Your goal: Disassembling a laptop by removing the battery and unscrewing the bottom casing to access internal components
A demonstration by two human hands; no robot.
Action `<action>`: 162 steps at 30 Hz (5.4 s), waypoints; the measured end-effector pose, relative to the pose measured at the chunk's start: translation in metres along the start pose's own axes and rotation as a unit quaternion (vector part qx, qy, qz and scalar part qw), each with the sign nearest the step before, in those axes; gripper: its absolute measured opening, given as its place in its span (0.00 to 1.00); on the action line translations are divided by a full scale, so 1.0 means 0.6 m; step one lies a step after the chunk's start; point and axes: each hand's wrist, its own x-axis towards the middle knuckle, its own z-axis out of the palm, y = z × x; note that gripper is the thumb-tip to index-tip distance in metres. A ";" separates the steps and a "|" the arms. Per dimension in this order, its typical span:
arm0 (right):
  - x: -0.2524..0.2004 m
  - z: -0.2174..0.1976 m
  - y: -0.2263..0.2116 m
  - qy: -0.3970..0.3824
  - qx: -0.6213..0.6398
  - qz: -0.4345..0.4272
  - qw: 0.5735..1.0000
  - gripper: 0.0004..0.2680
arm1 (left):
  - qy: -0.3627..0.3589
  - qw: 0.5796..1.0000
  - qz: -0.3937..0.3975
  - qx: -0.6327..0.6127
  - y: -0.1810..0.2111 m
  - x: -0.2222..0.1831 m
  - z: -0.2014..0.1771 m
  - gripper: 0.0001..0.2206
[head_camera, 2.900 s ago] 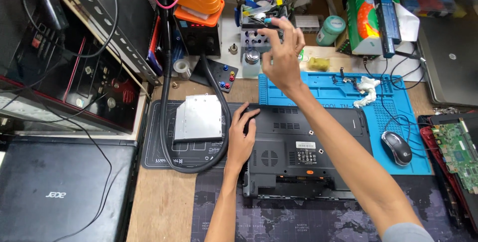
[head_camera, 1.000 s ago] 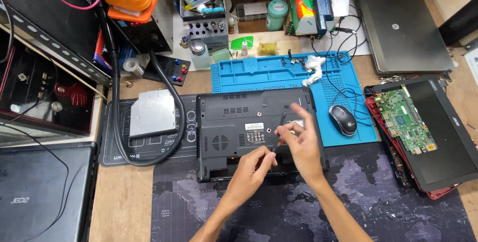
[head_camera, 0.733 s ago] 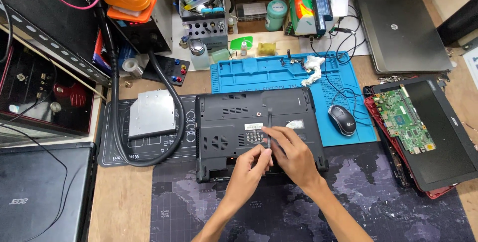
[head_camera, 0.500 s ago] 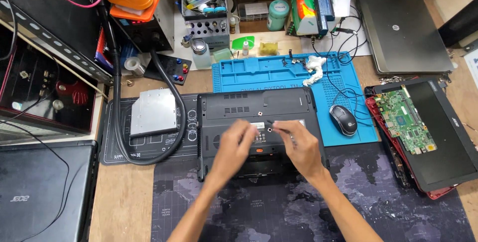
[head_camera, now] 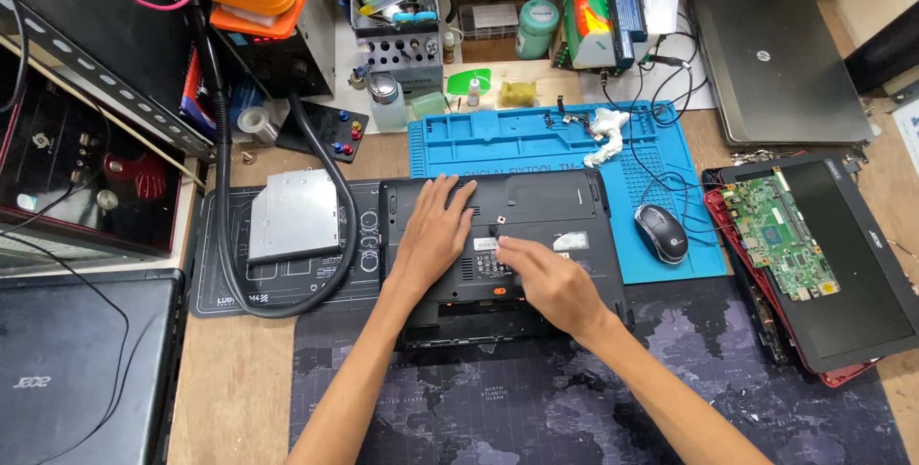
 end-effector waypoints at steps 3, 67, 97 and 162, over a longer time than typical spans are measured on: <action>-0.011 0.005 -0.005 -0.030 -0.031 -0.101 0.994 0.06 | -0.007 1.000 0.006 0.009 -0.010 -0.003 0.011 0.17; -0.003 0.021 0.024 0.137 0.073 0.045 0.987 0.02 | 0.118 0.954 0.179 0.211 -0.064 0.033 0.082 0.19; -0.012 0.016 0.039 0.195 0.076 0.065 0.976 0.05 | 0.209 0.914 0.190 0.291 -0.042 0.034 0.026 0.10; 0.431 0.233 0.100 0.166 0.018 -0.057 0.984 0.04 | 0.349 0.799 -0.241 -0.426 -0.075 -0.134 -0.023 0.21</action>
